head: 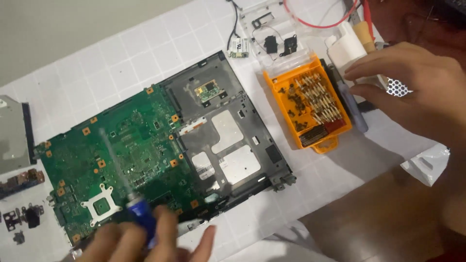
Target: Removing screws from a laptop cooling fan and motherboard using a precision screwdriver to disassemble the device.
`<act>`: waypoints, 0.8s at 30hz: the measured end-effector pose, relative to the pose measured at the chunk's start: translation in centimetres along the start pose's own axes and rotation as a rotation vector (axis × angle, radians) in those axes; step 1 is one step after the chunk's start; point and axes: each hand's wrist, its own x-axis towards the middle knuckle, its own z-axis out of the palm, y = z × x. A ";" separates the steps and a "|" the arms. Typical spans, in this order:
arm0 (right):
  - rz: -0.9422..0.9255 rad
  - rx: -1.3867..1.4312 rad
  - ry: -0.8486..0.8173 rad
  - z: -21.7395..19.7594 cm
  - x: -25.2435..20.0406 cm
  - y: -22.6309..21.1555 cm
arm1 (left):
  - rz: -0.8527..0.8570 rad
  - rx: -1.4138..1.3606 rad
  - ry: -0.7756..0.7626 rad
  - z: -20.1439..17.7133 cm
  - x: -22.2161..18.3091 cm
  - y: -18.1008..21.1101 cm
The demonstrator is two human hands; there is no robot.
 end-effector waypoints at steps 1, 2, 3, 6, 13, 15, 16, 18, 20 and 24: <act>0.017 0.037 -0.003 0.0 0.1 0.1 | 0.408 -0.002 0.226 -1.0 1.7 -1.4; 0.033 0.074 -0.007 0.0 0.2 0.1 | 0.813 -0.005 0.455 -2.1 3.4 -2.8; 0.035 0.071 -0.001 0.0 0.5 0.1 | 0.815 -0.001 0.460 -2.3 4.3 -2.3; 0.037 0.103 -0.038 -0.1 1.1 -0.2 | 0.812 -0.057 0.562 -2.4 6.6 -0.5; -0.060 0.091 -0.112 -0.4 2.0 -0.8 | 0.564 0.055 0.447 -1.3 9.6 3.9; -0.060 0.068 -0.125 -0.4 2.2 -0.9 | 0.569 0.077 0.412 -0.9 9.8 4.4; -0.068 0.066 -0.144 -0.4 2.2 -0.9 | 0.572 0.062 0.421 -0.5 9.8 4.6; -0.078 0.057 -0.157 -0.6 2.7 -0.8 | 0.572 0.050 0.439 -0.3 10.0 4.6; -0.145 0.122 -0.137 -0.8 2.7 -0.9 | 0.610 0.033 0.410 -0.5 10.0 4.4; -0.105 0.045 -0.154 -0.9 2.6 -0.4 | 0.606 0.000 0.432 0.0 9.6 4.0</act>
